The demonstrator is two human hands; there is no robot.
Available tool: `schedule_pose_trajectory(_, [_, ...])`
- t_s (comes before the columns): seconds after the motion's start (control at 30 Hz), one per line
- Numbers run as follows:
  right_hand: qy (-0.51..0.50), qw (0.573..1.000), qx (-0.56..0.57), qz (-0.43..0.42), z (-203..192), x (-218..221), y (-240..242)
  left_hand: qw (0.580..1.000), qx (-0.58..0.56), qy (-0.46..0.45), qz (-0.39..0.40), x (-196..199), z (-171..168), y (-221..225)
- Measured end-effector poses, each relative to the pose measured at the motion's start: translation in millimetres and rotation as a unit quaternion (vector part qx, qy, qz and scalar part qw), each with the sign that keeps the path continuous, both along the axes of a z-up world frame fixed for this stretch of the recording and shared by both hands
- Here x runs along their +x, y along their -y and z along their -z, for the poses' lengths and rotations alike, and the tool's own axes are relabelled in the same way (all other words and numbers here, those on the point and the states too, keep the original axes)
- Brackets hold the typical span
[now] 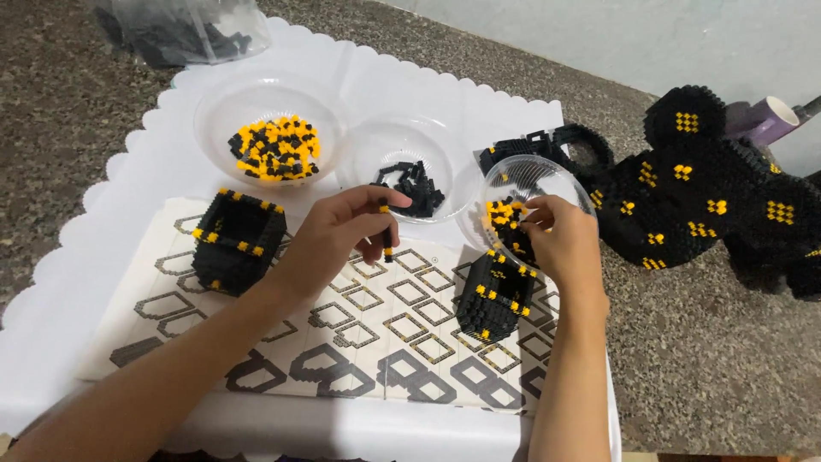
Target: Assembling a 3D puzzle by snapping together small black and yellow interlocking plastic pieces.
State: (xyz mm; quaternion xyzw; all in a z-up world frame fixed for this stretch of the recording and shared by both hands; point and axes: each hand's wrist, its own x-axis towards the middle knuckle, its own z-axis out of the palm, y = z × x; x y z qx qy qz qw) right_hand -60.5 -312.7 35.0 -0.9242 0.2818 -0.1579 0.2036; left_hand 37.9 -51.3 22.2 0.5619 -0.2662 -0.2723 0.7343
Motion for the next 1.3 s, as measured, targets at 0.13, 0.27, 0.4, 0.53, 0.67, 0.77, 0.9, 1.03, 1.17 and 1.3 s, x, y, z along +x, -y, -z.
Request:
schedule_pose_trajectory(0.13, [-0.013, 1.000, -0.020, -0.007, 2, -3, 5, 1.000, 0.006, -0.001, 0.001, -1, -2, -3])
schedule_pose_trajectory(0.27, [0.095, 0.993, -0.043, -0.053, -9, -3, -9, 1.000, -0.007, 0.000, -0.004, 0, -3, -4])
schedule_pose_trajectory(0.4, [0.247, 0.952, 0.101, -0.153, -19, 3, -38, 1.000, -0.022, 0.007, -0.006, 0, -5, -5])
schedule_pose_trajectory(0.53, [0.269, 0.926, 0.182, -0.192, -19, 10, -70, 1.000, -0.027, 0.010, -0.001, 2, 1, -2])
schedule_pose_trajectory(0.67, [0.272, 0.907, 0.243, -0.209, -18, 11, -85, 0.999, -0.041, 0.009, 0.002, 1, 1, -1])
schedule_pose_trajectory(0.77, [0.278, 0.901, 0.263, -0.205, -20, 9, -87, 0.999, -0.041, 0.003, -0.008, -1, 0, -1])
schedule_pose_trajectory(0.9, [0.306, 0.885, 0.299, -0.184, -19, 9, -83, 0.999, -0.032, 0.004, -0.021, 1, -1, -2])
schedule_pose_trajectory(1.03, [0.321, 0.877, 0.315, -0.169, -17, 10, -78, 0.999, -0.030, 0.001, -0.031, 2, -1, -3])
schedule_pose_trajectory(1.17, [0.334, 0.871, 0.327, -0.152, -14, 10, -74, 0.999, -0.026, -0.001, -0.039, 1, -4, -3])
schedule_pose_trajectory(1.3, [0.323, 0.871, 0.340, -0.147, -14, 10, -81, 0.999, -0.028, 0.017, -0.033, -1, -6, -4])
